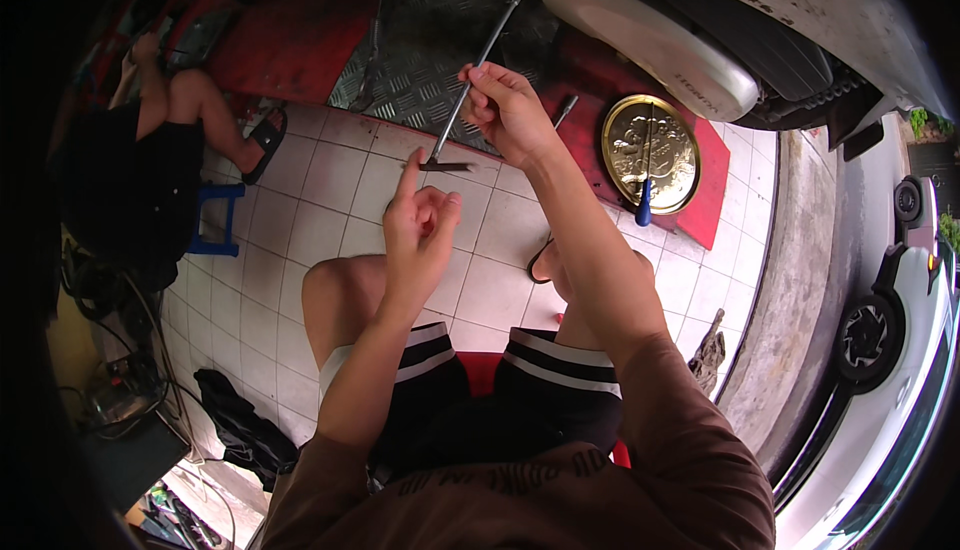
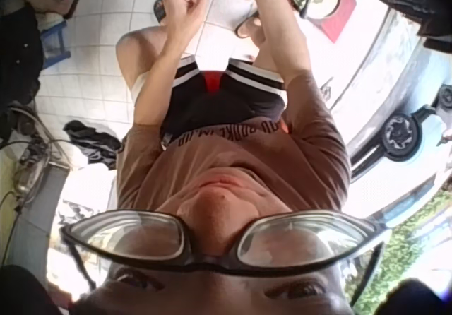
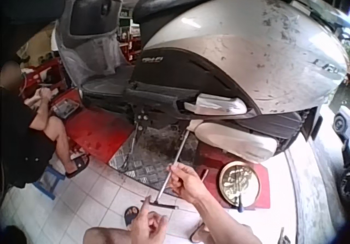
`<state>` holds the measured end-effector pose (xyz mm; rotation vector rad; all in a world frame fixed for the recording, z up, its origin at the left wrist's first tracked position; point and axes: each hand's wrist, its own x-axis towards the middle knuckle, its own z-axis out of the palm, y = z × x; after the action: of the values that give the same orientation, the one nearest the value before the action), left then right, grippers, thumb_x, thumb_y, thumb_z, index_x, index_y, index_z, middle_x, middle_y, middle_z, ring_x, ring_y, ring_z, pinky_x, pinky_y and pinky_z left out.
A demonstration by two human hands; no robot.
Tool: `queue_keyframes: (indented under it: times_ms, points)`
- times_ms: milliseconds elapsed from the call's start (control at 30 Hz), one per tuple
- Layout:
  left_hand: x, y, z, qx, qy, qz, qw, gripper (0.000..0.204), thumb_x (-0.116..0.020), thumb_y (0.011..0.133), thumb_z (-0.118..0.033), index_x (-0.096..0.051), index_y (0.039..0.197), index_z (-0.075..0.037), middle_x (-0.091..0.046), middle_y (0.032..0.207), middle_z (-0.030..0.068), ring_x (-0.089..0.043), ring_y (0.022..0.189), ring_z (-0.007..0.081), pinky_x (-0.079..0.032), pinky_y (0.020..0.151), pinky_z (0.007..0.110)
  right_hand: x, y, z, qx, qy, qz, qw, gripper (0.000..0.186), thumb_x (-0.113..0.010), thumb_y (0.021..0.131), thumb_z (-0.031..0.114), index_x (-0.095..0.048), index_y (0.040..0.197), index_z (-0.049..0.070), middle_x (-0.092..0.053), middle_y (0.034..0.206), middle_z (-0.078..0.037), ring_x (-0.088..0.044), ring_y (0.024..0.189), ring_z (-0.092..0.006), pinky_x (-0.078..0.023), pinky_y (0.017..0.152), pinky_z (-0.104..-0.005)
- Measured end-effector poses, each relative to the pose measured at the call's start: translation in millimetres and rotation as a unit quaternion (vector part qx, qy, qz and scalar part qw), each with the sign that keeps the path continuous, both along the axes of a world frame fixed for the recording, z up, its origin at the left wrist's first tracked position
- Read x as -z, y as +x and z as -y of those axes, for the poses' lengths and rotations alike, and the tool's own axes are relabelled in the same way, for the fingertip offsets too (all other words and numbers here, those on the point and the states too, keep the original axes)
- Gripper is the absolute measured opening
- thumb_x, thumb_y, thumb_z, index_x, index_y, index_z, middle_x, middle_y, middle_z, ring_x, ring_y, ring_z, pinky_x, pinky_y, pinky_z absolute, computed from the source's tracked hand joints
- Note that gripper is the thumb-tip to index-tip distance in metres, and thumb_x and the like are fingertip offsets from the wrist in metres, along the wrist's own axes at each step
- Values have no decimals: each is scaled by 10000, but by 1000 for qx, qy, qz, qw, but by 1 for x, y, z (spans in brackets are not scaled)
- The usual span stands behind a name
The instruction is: The person sits on a low stool and uses a T-handle wrench to tighten or loosen bolts on the underside of a white motorcycle. They repeatedly insert the wrench, turn it, and reposition it while working on the engine area.
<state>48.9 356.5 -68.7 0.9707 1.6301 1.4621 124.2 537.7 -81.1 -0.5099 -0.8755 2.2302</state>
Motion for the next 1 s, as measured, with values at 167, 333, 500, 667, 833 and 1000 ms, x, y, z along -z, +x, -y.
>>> queue_keyframes:
  times_ms: [167, 333, 500, 667, 833, 1000]
  points:
    - [-4, 1, 1, 165, 69, -55, 982, 649, -630, 866, -37, -337, 1443, 17, -589, 695, 13, -434, 535, 9, -348, 495, 174, -2, 3, -3, 12, -18, 2, 1000, 126, -546, 966, 105, -563, 965, -19, -421, 620, 20, -341, 539, -70, -297, 534, -232]
    - [-4, -1, -2, 14, 64, -67, 996, 591, -648, 864, -58, -402, 1390, 50, -572, 670, 15, -435, 506, 21, -347, 475, 188, -3, 4, -3, 23, -13, 8, 1000, 123, -542, 966, 97, -560, 973, -25, -421, 616, 18, -338, 534, -72, -289, 528, -233]
    - [16, -3, -4, 74, -80, -87, 990, 494, -730, 838, -227, -559, 1206, 55, -595, 680, 60, -493, 498, 76, -380, 458, 219, -4, 2, 0, 25, -21, 14, 999, 132, -533, 972, 104, -558, 973, -25, -419, 616, 17, -336, 533, -74, -288, 526, -234]
    - [8, -10, -14, 27, 11, 197, 980, 420, -563, 943, -143, -444, 1328, -23, -607, 1074, 93, -643, 882, 179, -480, 653, 256, 1, 1, -1, 8, -9, 3, 1000, 134, -525, 978, 119, -559, 970, -10, -424, 624, 14, -341, 542, -77, -286, 523, -233]
    - [6, -31, -21, 58, 83, 505, 857, 414, -472, 940, -108, -439, 1343, -18, -635, 1101, 126, -627, 983, 225, -480, 850, 321, 3, -1, -1, 34, -8, 53, 998, 145, -528, 981, 143, -560, 960, 4, -427, 634, 13, -344, 544, -85, -291, 521, -233]
    - [11, -35, -26, 54, 24, 441, 896, 310, -504, 978, -132, -531, 1253, 10, -659, 1067, 113, -631, 981, 196, -479, 863, 317, 11, -7, -12, 57, 46, 75, 995, 182, -520, 984, 169, -559, 1114, 48, -547, 805, -16, -508, 691, -109, -400, 626, -251]
